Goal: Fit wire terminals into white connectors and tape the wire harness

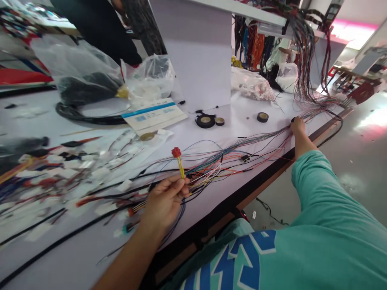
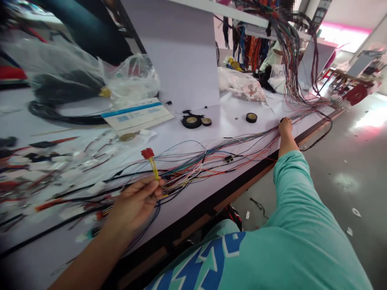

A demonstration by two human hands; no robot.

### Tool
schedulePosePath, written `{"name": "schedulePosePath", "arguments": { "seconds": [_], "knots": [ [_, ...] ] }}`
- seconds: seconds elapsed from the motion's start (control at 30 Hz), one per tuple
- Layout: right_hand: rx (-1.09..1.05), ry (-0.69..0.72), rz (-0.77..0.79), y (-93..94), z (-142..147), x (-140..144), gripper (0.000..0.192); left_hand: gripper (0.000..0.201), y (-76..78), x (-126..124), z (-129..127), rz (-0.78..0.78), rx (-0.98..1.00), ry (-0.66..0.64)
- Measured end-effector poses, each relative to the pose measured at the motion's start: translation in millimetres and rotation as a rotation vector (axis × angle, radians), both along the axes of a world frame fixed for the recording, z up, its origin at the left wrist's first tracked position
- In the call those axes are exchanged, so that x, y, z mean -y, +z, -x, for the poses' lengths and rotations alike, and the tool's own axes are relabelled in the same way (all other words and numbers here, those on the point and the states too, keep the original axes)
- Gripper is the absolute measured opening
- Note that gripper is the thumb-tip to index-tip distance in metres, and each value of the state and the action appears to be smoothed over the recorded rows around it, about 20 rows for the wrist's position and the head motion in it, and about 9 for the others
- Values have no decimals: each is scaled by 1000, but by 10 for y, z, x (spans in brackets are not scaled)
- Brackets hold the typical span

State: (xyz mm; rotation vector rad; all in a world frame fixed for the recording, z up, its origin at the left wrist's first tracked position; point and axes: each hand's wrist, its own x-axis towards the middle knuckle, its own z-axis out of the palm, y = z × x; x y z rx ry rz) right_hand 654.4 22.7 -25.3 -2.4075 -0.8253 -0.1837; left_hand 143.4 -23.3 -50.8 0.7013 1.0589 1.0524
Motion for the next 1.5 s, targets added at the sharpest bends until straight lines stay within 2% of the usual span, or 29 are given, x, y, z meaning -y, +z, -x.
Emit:
{"name": "schedulePosePath", "arguments": {
  "seconds": [0.1, 0.2, 0.43, 0.57, 0.67, 0.73, 0.83, 0.97, 1.13, 1.23, 1.3, 1.37, 1.43, 1.5],
  "knots": [
    [-56, 16, -53, 38, -11, -19, 28, 14, 0, -3, -9, 21, -3, 16],
    [-120, 106, -115, 99, 49, -27, 24, 13, 32, 5, -37, 51, 6, 56],
    [-460, 529, -310, 208, 447, -120, 21, 11, 79, 33, -81, 35, 49, 50],
    [-405, 608, -174, 167, 788, -323, 24, 12, 78, 40, -86, 32, 87, 57],
    [-311, 735, -40, 106, 1079, -505, 25, 13, 73, 37, -82, 42, 99, 52],
    [-181, 806, 59, 74, 1254, -612, 26, 14, 64, 34, -75, 42, 109, 41],
    [23, 825, 187, 55, 1474, -749, 26, 17, 43, 29, -64, 26, 123, 14],
    [124, 825, 254, 49, 1813, -937, 33, 18, 20, 26, -54, 21, 143, 5],
    [176, 949, 336, -12, 2336, -1205, 31, 18, 18, 33, -49, 28, 155, 4],
    [72, 963, 322, -43, 2472, -1283, 30, 17, 19, 37, -50, 28, 160, 3],
    [-37, 992, 289, -30, 2470, -1261, 22, 18, 13, 37, -52, 31, 169, 9],
    [-279, 1120, 208, 17, 2439, -1173, 12, 18, 3, 35, -54, 35, 181, 10],
    [-635, 1294, 91, 89, 2426, -1035, 1, 18, -10, 31, -58, 37, 194, 9],
    [-913, 1440, 14, 170, 2452, -873, 12, 17, -23, 26, -62, 31, 205, 11]
  ]
}}
